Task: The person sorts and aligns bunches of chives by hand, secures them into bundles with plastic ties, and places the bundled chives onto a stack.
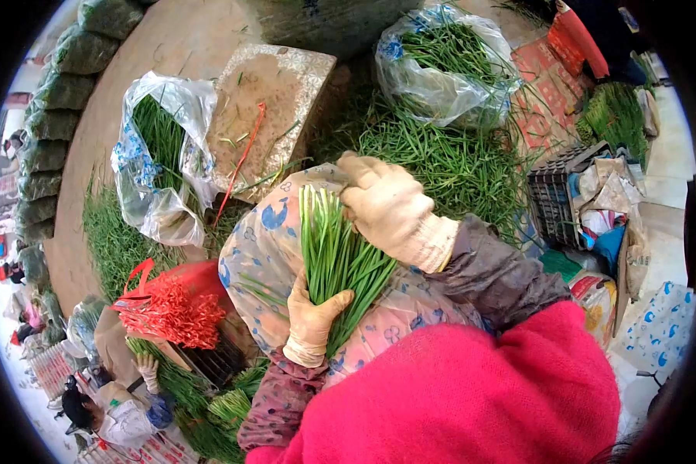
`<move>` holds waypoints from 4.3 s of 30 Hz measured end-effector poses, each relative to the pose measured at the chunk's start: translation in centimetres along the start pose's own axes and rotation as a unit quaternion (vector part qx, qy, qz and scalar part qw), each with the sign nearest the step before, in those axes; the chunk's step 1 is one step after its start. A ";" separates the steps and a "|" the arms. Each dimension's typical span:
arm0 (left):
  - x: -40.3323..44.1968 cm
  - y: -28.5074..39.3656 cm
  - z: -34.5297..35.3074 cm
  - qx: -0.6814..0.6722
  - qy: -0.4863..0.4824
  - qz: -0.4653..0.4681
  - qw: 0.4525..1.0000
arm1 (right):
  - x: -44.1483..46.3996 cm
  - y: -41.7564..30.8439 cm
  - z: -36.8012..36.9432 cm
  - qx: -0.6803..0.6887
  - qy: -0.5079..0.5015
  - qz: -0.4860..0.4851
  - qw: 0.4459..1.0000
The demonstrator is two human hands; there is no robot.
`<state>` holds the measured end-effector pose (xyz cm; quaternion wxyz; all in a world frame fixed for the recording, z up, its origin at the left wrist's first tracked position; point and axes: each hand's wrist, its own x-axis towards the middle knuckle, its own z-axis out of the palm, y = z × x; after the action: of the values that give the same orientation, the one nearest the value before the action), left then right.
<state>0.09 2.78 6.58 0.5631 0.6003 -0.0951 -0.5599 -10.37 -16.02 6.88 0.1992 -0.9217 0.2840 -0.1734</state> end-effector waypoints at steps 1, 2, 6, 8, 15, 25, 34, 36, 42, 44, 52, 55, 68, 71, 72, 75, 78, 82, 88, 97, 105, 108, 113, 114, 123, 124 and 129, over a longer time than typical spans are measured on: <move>0.0 -0.1 0.1 -0.002 0.003 0.010 1.000 | 0.1 0.3 0.7 0.011 0.017 -0.038 0.999; -0.1 -0.2 0.1 -0.003 0.005 0.021 1.000 | 0.5 0.5 1.0 0.021 0.035 -0.075 0.996; -0.5 0.0 0.1 0.057 0.008 0.056 0.997 | 2.0 4.4 -0.7 0.299 0.066 0.210 0.929; -0.8 0.1 0.2 0.044 0.007 0.063 0.997 | 1.9 8.3 -1.1 0.239 0.161 0.212 0.934; -0.8 -0.7 0.4 0.050 0.028 0.096 0.994 | -0.7 0.9 -6.1 0.051 -0.073 -0.021 0.996; -0.9 -1.1 -0.1 0.062 0.034 0.098 0.993 | -1.4 6.0 -0.8 0.508 0.095 0.307 0.800; -0.3 -1.4 -0.1 0.036 0.032 0.104 0.993 | -3.6 0.2 -5.6 -0.036 -0.085 -0.042 0.995; -0.2 -1.1 -0.3 0.037 0.034 0.099 0.994 | -4.8 1.2 -2.8 -0.014 -0.085 -0.053 0.995; -0.1 -0.7 -0.7 0.002 0.031 0.041 0.999 | -5.6 9.7 -1.7 0.436 0.077 0.357 0.823; 0.0 -0.9 -0.8 -0.039 0.030 0.018 0.999 | -6.2 10.8 -2.8 0.311 -0.115 0.368 0.869; 0.2 -0.9 -0.7 -0.016 0.008 0.020 1.000 | -4.8 6.8 -0.4 0.340 -0.217 0.260 0.877; 0.1 -1.0 -0.8 -0.026 0.002 0.014 1.000 | -4.3 8.1 -0.4 0.276 -0.048 0.237 0.930; -0.8 -0.6 -0.2 0.007 -0.054 0.097 0.994 | -4.9 4.1 -1.2 0.571 -0.398 0.246 0.674; -1.0 -0.4 -0.8 0.247 -0.032 0.210 0.945 | -4.6 3.6 1.5 0.703 -0.251 0.151 0.648; -1.1 -0.1 -0.7 0.428 -0.011 0.280 0.859 | -4.2 3.3 1.8 0.686 -0.213 0.108 0.687; -1.2 0.0 -0.1 0.487 0.004 0.299 0.821 | -3.3 1.9 1.9 0.708 -0.176 0.096 0.677; -1.5 -0.2 0.3 0.526 0.004 0.267 0.808 | -2.9 0.0 1.0 0.755 -0.133 0.136 0.627; -1.2 0.4 0.8 0.577 -0.037 0.225 0.784 | -2.8 0.1 1.5 0.757 -0.065 0.193 0.620; -1.2 1.0 -0.6 0.482 -0.105 0.252 0.832 | -2.0 0.6 2.2 0.744 -0.123 0.216 0.620; 1.3 3.7 -0.6 0.334 -0.142 0.226 0.904 | -0.7 -1.6 -0.1 0.769 -0.086 0.225 0.592; 2.3 1.4 1.6 0.479 -0.049 0.219 0.849 | -0.9 -2.4 -0.2 0.628 -0.102 0.148 0.757; 1.9 3.8 2.1 0.477 -0.052 0.165 0.862 | -0.6 -3.1 0.4 0.621 -0.020 0.208 0.755; 1.5 4.5 -0.3 0.433 -0.048 0.129 0.891 | 4.7 -0.6 -5.2 0.653 0.114 0.112 0.741; 1.4 4.8 -1.2 0.431 -0.036 0.107 0.895 | 6.2 0.3 -7.4 0.623 0.159 0.076 0.762; 1.5 3.8 -8.2 0.530 0.050 0.214 0.819 | 17.2 5.5 -21.9 0.341 0.303 -0.146 0.878; 1.5 4.5 -8.3 0.545 0.041 0.206 0.812 | 18.3 5.8 -22.1 0.419 0.275 -0.174 0.848; 1.0 11.2 -9.2 0.536 -0.041 0.224 0.813 | 19.5 -1.2 -24.4 0.370 0.041 -0.226 0.900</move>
<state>13.38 3.41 12.40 0.2578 0.7455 -0.5347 -0.3029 -5.22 -33.19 32.50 0.4696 -0.8130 -0.0084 -0.3442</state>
